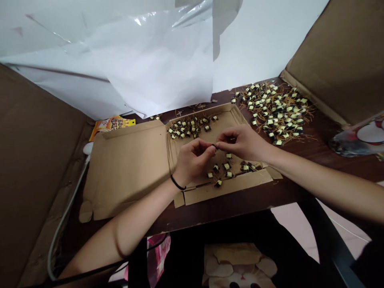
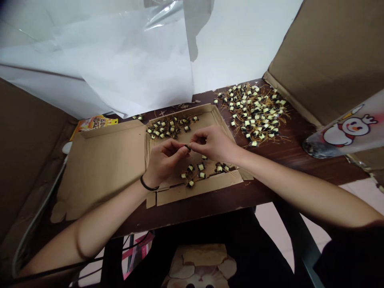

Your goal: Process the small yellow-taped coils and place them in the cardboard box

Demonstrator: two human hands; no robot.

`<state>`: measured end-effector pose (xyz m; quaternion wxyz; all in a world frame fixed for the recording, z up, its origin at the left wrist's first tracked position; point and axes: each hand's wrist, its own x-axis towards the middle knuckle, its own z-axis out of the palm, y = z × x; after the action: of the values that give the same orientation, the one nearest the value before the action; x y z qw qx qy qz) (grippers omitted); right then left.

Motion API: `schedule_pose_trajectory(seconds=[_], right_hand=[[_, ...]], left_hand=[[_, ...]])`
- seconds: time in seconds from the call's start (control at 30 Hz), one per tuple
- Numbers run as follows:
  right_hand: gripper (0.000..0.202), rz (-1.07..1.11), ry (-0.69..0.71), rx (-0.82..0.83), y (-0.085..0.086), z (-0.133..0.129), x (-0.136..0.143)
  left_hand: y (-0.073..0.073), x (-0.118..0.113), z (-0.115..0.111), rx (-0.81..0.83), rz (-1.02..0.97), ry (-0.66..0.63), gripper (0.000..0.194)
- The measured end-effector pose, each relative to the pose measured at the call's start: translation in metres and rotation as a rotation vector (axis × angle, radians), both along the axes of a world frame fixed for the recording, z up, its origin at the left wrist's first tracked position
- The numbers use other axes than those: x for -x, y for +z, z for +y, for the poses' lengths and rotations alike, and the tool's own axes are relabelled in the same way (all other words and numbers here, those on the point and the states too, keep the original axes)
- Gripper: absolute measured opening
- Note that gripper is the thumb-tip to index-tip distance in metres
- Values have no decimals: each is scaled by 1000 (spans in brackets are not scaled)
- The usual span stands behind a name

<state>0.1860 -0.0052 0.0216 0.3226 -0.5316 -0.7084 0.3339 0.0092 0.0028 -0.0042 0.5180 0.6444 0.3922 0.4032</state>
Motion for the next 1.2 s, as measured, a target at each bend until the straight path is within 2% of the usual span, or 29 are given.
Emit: schedule_pose_trajectory(seconds=[0.2,0.4,0.63,0.97,1.2], right_hand=[[22,-14,-9,-4,1,-1,0],[24,-22,85,83,6,3,-9],[23,-63,97,69,12,2,-16],[25,-25,116,0,17,1,-16],[22,-30,160,-101,12,-3,-8]], left_hand=[[0,0,-1,-5,-13,0,15],[3,-2,-1,12,1,21,15],[1,0,1,43,-27,20,17],[4,-2,0,54,-8,44,16],[5,-2,-1,-26,63,30,15]])
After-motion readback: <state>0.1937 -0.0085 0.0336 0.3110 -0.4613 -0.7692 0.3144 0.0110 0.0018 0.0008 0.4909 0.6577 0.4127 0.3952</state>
